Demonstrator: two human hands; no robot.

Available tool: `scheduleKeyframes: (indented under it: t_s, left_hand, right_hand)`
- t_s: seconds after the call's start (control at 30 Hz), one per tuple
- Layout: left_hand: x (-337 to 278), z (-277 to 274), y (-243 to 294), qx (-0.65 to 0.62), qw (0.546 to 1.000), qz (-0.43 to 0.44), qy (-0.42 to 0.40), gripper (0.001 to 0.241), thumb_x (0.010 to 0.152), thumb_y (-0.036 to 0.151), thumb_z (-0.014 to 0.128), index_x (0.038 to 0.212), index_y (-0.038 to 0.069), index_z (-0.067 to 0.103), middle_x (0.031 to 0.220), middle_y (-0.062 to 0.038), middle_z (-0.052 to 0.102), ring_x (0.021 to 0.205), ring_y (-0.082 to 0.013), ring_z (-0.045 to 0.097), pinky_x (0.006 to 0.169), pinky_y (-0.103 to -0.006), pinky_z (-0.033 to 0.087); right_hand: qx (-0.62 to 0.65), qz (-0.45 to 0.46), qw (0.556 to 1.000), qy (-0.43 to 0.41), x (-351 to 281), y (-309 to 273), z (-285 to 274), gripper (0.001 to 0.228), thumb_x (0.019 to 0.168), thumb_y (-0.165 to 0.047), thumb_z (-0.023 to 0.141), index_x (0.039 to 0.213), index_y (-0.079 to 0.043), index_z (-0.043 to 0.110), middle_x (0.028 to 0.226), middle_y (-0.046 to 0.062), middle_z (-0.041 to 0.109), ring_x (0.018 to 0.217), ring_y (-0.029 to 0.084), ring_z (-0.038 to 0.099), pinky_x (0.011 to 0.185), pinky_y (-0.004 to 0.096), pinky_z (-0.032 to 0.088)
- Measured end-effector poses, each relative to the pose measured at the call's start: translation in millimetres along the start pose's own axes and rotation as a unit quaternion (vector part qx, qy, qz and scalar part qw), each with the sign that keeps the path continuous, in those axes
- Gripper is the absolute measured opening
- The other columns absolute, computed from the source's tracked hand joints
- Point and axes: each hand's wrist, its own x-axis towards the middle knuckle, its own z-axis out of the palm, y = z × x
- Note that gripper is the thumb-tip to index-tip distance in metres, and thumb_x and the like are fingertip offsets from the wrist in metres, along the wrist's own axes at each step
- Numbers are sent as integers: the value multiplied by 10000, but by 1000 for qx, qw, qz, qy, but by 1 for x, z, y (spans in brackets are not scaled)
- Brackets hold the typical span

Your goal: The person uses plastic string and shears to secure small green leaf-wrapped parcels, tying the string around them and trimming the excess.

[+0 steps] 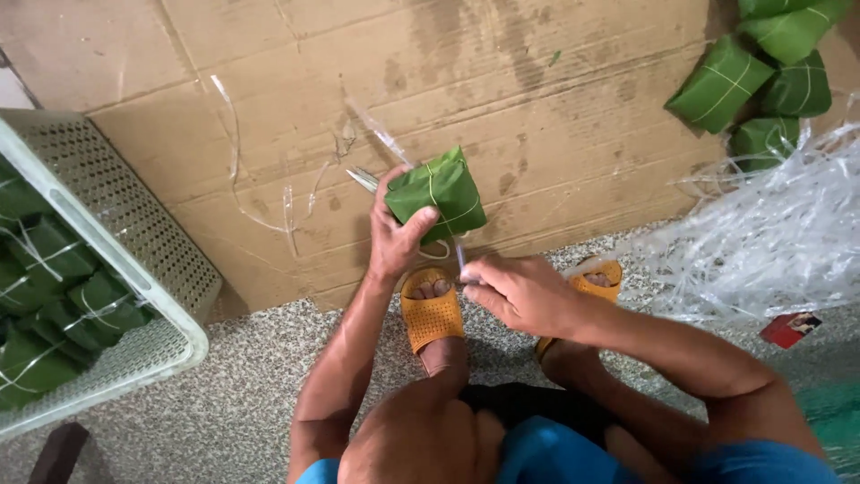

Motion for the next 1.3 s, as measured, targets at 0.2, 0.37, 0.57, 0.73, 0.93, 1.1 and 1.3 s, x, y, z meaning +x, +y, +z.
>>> scheduleKeyframes:
  t_s: [0.2, 0.37, 0.57, 0.73, 0.93, 1.1, 1.3]
  left_hand:
    - [-12, 8, -18, 43, 998, -24, -48, 871, 726, 321, 954, 1451, 118, 516, 1226, -110, 668, 1113, -204, 616, 1020, -407, 528]
    - [-27, 14, -9, 6, 988, -56, -143, 949, 614, 316, 995, 1409, 63, 543, 1165, -201, 678, 1047, -281, 658, 989, -471, 563]
    - [-20, 14, 5, -109, 988, -47, -101, 860, 692, 425, 925, 1356, 17, 561, 1124, -197, 692, 1011, -266, 677, 961, -479, 582]
    - [14, 14, 1, -105, 979, -120, 123, 690, 831, 450, 842, 1279, 11, 553, 1029, -203, 631, 905, -350, 692, 842, -585, 593]
    - [42, 37, 4, -229, 952, -163, 123, 472, 880, 339, 791, 1195, 11, 665, 945, -153, 737, 785, -244, 742, 746, -419, 657]
    - [47, 56, -8, -103, 976, -129, 144, 476, 858, 360, 836, 1186, 68, 651, 962, -124, 706, 827, -202, 688, 785, -424, 627]
    - [52, 43, -42, 84, 992, 89, -37, 858, 686, 370, 978, 1382, 63, 581, 1232, -197, 658, 1190, -282, 605, 1100, -502, 447]
  right_hand:
    - [-165, -33, 983, -67, 32, -22, -79, 184, 1032, -215, 614, 964, -46, 640, 708, 121, 691, 510, 235, 691, 390, 308, 544]
    - [26, 12, 993, -118, 90, 47, -96, 201, 903, -259, 763, 884, -71, 695, 607, 56, 679, 488, 175, 613, 508, 295, 512]
    - [403, 70, 913, 4, 83, 100, -12, 325, 812, -328, 871, 946, -74, 719, 732, -10, 686, 665, 59, 607, 608, 211, 489]
    - [418, 100, 876, 218, 66, 89, 47, 367, 928, -230, 743, 1251, -64, 690, 971, 55, 715, 895, 135, 671, 776, 270, 547]
    - [334, 128, 897, 260, 56, 66, 27, 688, 745, -151, 906, 1333, -72, 558, 563, -25, 481, 530, 86, 482, 566, 231, 448]
    - [376, 236, 836, 323, 66, 57, 20, 568, 661, -80, 804, 1198, -98, 620, 726, -15, 565, 665, 104, 563, 631, 283, 513]
    - [416, 78, 812, 402, 71, 71, 14, 587, 774, -269, 913, 1251, -55, 646, 1087, 54, 726, 1005, 121, 647, 922, 337, 549]
